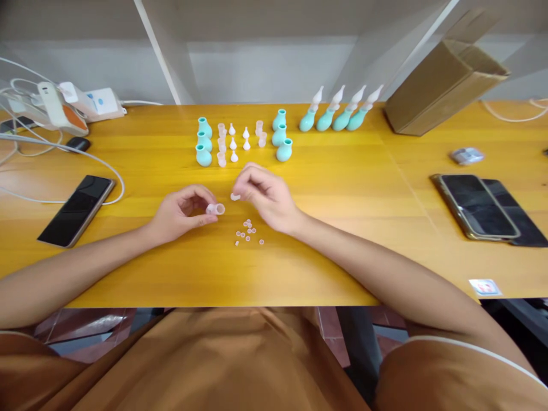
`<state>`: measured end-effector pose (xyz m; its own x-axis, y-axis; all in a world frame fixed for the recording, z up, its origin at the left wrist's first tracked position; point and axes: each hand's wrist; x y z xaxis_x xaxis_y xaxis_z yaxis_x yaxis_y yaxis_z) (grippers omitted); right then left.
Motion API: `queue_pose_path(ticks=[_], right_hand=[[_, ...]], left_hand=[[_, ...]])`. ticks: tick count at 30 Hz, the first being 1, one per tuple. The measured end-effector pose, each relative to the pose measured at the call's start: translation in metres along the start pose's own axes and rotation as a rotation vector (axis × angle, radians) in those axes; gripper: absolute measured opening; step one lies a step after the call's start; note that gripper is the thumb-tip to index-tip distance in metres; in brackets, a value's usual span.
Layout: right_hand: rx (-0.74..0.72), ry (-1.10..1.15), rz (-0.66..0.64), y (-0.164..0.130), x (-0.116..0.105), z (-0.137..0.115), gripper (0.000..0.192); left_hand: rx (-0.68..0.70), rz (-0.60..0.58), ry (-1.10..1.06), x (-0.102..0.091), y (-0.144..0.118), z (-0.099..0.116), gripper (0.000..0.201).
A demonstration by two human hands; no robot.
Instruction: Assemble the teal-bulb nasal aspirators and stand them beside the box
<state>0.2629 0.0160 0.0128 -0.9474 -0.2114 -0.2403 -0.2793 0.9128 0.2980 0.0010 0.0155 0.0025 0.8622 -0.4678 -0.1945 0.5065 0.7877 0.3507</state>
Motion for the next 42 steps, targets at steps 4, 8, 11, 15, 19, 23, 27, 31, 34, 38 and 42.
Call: queue_pose_path(ticks=[4, 8, 11, 15, 19, 23, 27, 31, 34, 38, 42], right_hand=[[-0.071, -0.223, 0.079, 0.014, -0.029, 0.021, 0.062], [-0.142, -0.302, -0.071, 0.020, -0.035, 0.043, 0.039], [-0.186, -0.328, -0.227, 0.019, -0.031, 0.048, 0.023], [-0.175, -0.368, -0.288, 0.016, -0.024, 0.046, 0.016], [-0.108, -0.472, -0.158, 0.015, -0.012, 0.044, 0.021], [-0.102, -0.480, -0.134, 0.014, 0.000, 0.039, 0.022], [-0.102, -0.378, -0.111, 0.010, 0.004, 0.035, 0.023], [-0.026, -0.121, -0.186, 0.005, 0.006, 0.034, 0.026], [0.015, -0.014, -0.256, 0.001, 0.007, 0.034, 0.028], [0.021, -0.012, -0.256, 0.000, 0.007, 0.034, 0.029], [-0.020, -0.020, -0.223, 0.001, 0.006, 0.032, 0.022]], left_hand=[[-0.021, 0.094, 0.012, 0.001, 0.002, -0.003, 0.038], [-0.049, 0.129, 0.103, 0.000, 0.004, -0.004, 0.038], [-0.063, 0.163, 0.172, -0.001, 0.005, -0.005, 0.038], [-0.055, 0.150, 0.262, -0.001, 0.004, -0.006, 0.033], [-0.019, 0.088, 0.384, -0.001, 0.002, -0.005, 0.027], [-0.012, 0.070, 0.424, -0.002, 0.002, -0.002, 0.026], [-0.018, 0.059, 0.429, -0.001, 0.002, 0.001, 0.026], [-0.001, 0.008, 0.437, 0.000, 0.002, 0.004, 0.024], [0.021, -0.018, 0.440, 0.000, 0.002, 0.005, 0.022], [0.024, -0.021, 0.437, 0.000, 0.002, 0.006, 0.024], [-0.002, -0.013, 0.408, -0.001, 0.001, 0.005, 0.029]])
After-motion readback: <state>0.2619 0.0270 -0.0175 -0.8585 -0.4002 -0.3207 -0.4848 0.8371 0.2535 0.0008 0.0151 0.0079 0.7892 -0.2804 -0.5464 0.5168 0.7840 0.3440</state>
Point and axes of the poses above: each hand's wrist, its own y-axis towards the middle knuckle, its own x-axis out of the palm, z = x × y, and after that the axes turned 11 degrees about x, right-handed
